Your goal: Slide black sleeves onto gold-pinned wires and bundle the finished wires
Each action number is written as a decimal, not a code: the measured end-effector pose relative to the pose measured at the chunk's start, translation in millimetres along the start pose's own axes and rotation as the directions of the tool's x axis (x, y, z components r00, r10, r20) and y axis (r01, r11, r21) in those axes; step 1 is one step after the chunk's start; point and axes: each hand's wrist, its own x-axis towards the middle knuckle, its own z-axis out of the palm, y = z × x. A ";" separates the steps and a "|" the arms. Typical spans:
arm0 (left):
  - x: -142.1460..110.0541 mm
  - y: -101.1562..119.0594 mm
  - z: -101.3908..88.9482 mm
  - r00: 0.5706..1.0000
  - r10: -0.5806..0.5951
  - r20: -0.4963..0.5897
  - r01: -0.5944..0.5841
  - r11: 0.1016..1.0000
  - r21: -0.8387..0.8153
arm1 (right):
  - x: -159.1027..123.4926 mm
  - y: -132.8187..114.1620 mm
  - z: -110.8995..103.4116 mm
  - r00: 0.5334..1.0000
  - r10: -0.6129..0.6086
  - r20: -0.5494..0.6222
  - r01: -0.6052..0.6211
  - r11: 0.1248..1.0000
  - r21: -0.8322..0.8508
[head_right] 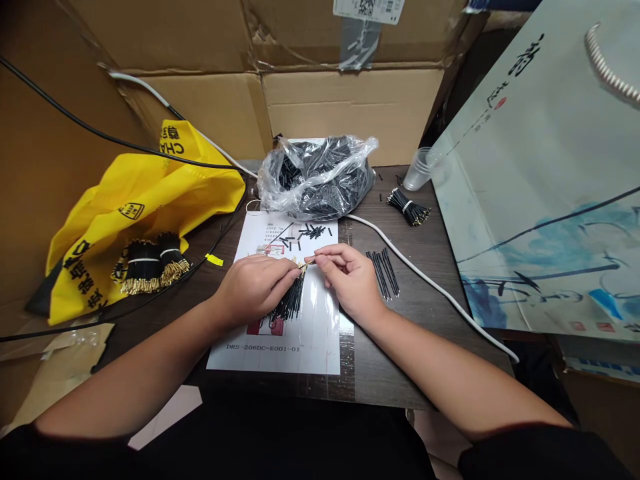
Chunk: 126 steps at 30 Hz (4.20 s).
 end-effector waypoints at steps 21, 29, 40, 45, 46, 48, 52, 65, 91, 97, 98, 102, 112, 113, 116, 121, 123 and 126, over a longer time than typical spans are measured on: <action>-1.8 -1.7 2.0 1.000 0.022 -0.016 -0.022 1.000 -0.019 | -2.2 -2.3 -0.2 1.000 -0.005 -0.021 0.004 0.999 -0.047; -0.5 -0.5 1.7 1.000 0.010 -0.011 -0.010 1.000 -0.023 | -2.5 -0.7 -0.2 1.000 0.003 0.004 -0.003 0.998 -0.064; -3.5 0.2 2.4 0.994 0.001 -0.113 -0.014 0.994 -0.111 | -5.2 -4.7 2.5 0.999 -0.054 -0.003 0.052 0.974 -0.221; -3.0 0.9 1.9 0.990 0.006 -0.139 -0.024 0.992 -0.127 | -6.0 -4.7 2.2 0.998 -0.071 -0.001 0.068 0.958 -0.277; -2.9 0.8 2.1 0.990 0.009 -0.141 -0.027 0.991 -0.130 | -6.0 -4.9 2.1 0.997 -0.073 0.007 0.072 0.955 -0.286; -3.0 0.5 2.8 0.990 0.014 -0.139 -0.032 0.991 -0.132 | -6.2 -5.7 2.1 0.996 -0.078 0.034 0.084 0.951 -0.298; -3.9 0.8 3.3 0.992 0.021 -0.124 -0.037 0.991 -0.128 | -7.2 -7.1 2.0 0.993 -0.091 0.071 0.108 0.945 -0.308; 4.4 8.7 -9.5 0.965 -0.145 -0.217 0.038 0.900 -0.433 | -14.8 -3.7 -1.4 0.959 -0.264 0.102 0.279 0.942 -0.188; 9.6 7.9 -13.4 0.864 -0.408 0.296 0.406 0.216 -0.888 | -22.6 -15.0 13.9 0.914 -0.292 0.281 0.391 0.819 -0.420; 8.2 11.2 -13.5 0.888 -0.422 0.184 0.371 0.420 -0.829 | -17.6 -41.6 1.0 0.902 -0.136 0.410 0.363 0.754 -0.548; 7.4 11.1 -13.7 0.892 -0.427 0.150 0.366 0.486 -0.793 | -16.4 -49.5 -8.2 0.889 -0.074 0.452 0.361 0.721 -0.591; 3.3 7.1 -14.3 0.947 -0.316 0.057 0.308 0.846 -0.434 | -18.7 -74.1 -65.5 0.921 0.131 0.368 0.275 0.453 -0.848; -1.0 6.8 -13.8 0.954 -0.263 0.142 0.207 0.923 0.324 | -29.4 -60.6 -134.1 0.966 0.258 0.002 0.005 -0.013 -1.000; -1.0 7.6 -14.0 0.949 -0.272 0.162 0.210 0.924 0.321 | -27.7 -59.4 -131.7 0.968 0.252 -0.001 0.003 -0.019 -1.000; -1.0 9.2 -15.1 0.930 -0.297 0.218 0.224 0.926 0.303 | -23.1 -56.8 -126.1 0.972 0.234 -0.007 0.003 -0.044 -0.999; -0.5 8.6 -16.3 0.899 -0.333 0.283 0.250 0.923 0.294 | -19.9 -56.3 -125.1 0.975 0.223 -0.016 0.006 -0.096 -0.995; -0.8 8.0 -15.6 0.884 -0.350 0.311 0.263 0.920 0.290 | -18.5 -57.9 -122.7 0.979 0.204 -0.019 0.006 -0.118 -0.993; -1.6 7.6 -13.3 0.879 -0.344 0.330 0.260 0.926 0.272 | -13.3 -61.1 -110.7 0.992 0.121 0.016 0.030 -0.113 -0.993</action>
